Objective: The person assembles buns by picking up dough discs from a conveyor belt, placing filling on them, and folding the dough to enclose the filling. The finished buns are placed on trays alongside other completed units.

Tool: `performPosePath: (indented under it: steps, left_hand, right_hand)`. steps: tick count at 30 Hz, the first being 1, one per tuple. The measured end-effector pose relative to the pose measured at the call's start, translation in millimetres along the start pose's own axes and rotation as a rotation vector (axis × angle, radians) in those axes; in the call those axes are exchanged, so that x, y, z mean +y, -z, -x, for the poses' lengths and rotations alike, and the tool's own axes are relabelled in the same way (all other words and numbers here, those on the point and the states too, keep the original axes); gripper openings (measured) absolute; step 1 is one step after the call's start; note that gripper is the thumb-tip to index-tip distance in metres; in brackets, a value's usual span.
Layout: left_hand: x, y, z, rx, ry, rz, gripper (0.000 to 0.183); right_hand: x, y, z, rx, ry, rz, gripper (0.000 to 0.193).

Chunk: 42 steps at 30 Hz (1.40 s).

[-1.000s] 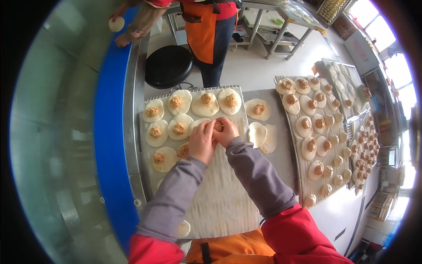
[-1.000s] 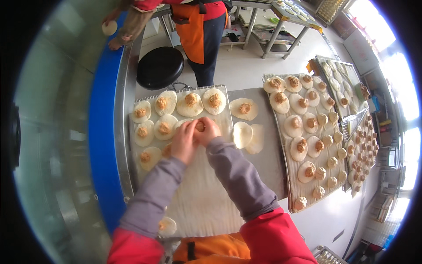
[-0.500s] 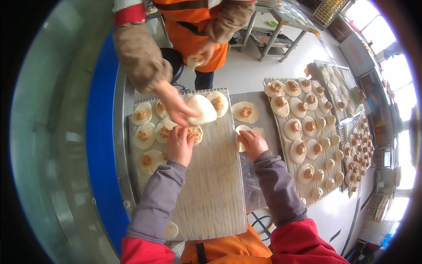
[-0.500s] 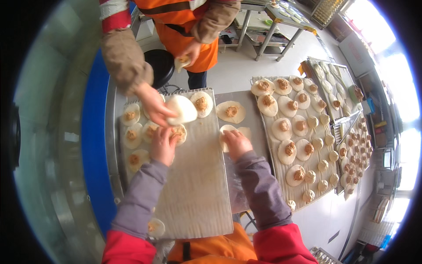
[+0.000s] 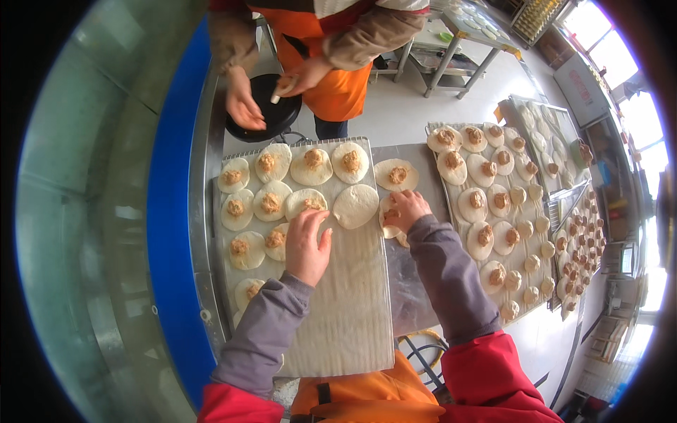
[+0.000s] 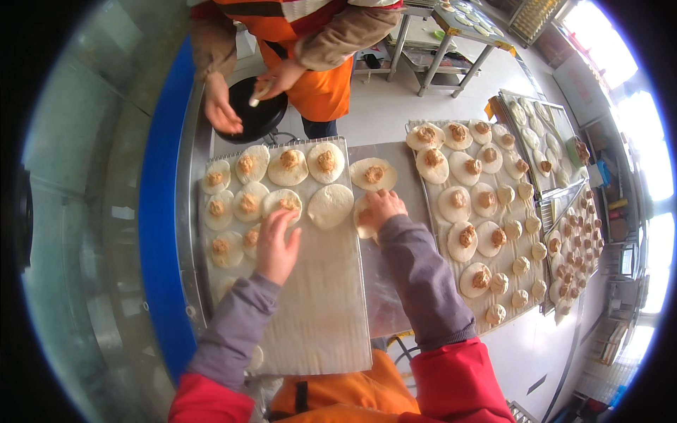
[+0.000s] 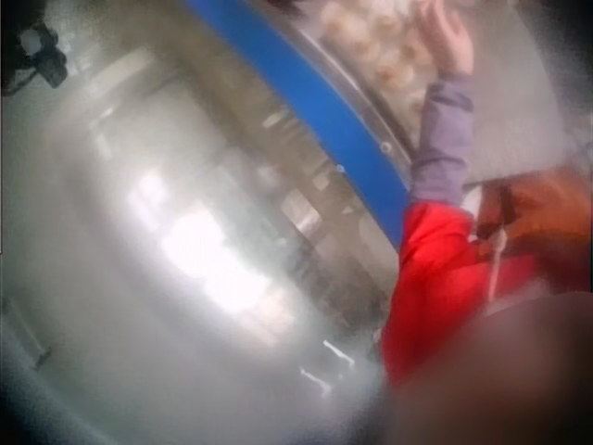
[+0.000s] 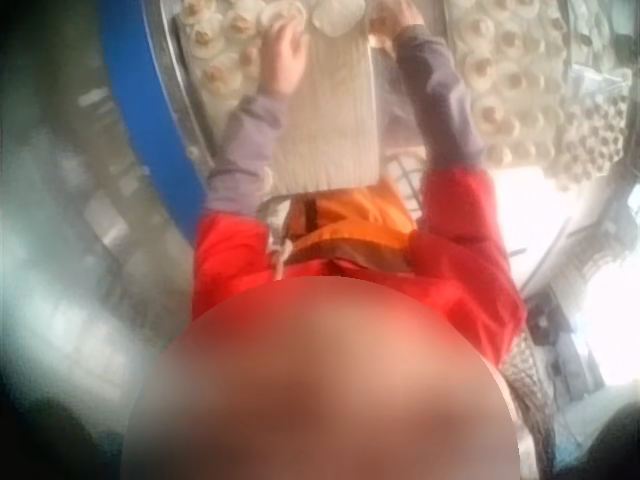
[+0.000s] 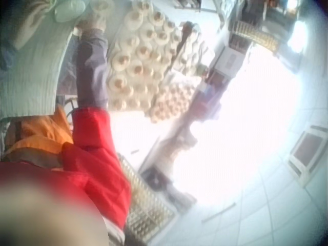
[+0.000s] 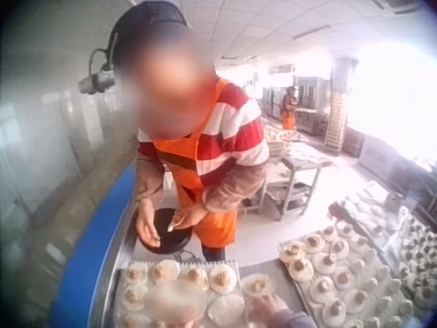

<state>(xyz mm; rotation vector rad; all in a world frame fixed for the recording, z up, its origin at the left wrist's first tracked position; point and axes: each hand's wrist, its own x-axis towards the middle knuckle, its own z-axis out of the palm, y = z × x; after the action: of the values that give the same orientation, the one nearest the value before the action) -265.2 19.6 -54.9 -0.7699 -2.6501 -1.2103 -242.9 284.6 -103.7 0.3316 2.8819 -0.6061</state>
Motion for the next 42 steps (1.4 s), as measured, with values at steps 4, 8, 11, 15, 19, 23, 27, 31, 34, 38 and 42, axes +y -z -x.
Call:
performPosePath:
  steps: [4,8,11,15,19,23,27,31,34,38,42]
  left_hand:
    - [10,-13,15,-0.121,0.032,0.125,0.029]
    - [31,-24,56,-0.168,0.073,0.209,0.025]
    - [34,-24,75,-0.202,0.12,0.253,0.023]
    - [29,-13,85,-0.105,0.187,0.262,0.022]
    - [19,7,98,-0.09,0.29,0.301,0.021]
    - [6,14,116,-0.061,0.416,0.427,0.022]
    - [0,13,126,0.014,0.546,0.633,0.022]
    - [1,25,130,0.105,0.359,0.406,0.021]
    - [4,41,138,0.042,0.484,0.549,0.021]
    - [4,61,153,-0.017,0.483,0.545,0.021]
    - [0,79,161,-0.025,0.454,0.612,0.021]
  right_hand:
    - [-3,13,-11,-0.096,-0.082,0.143,0.073]
    - [2,19,-13,-0.223,-0.118,0.106,0.075]
    - [6,8,-1,0.064,0.178,0.139,0.06]
    - [9,-12,26,0.146,0.347,-0.112,0.041]
    - [14,-3,43,0.368,0.464,-0.235,0.043]
    - [-1,8,57,0.168,0.111,-1.043,0.038]
    - [-56,-26,57,-0.266,-0.052,-1.311,0.032]
    - [-108,-66,50,0.002,0.172,-0.293,0.047]
    - [-119,-69,48,0.006,0.113,-0.205,0.049]
    - [-118,-59,46,-0.031,0.085,-0.183,0.049]
    - [-125,-58,45,-0.078,0.026,-0.142,0.05]
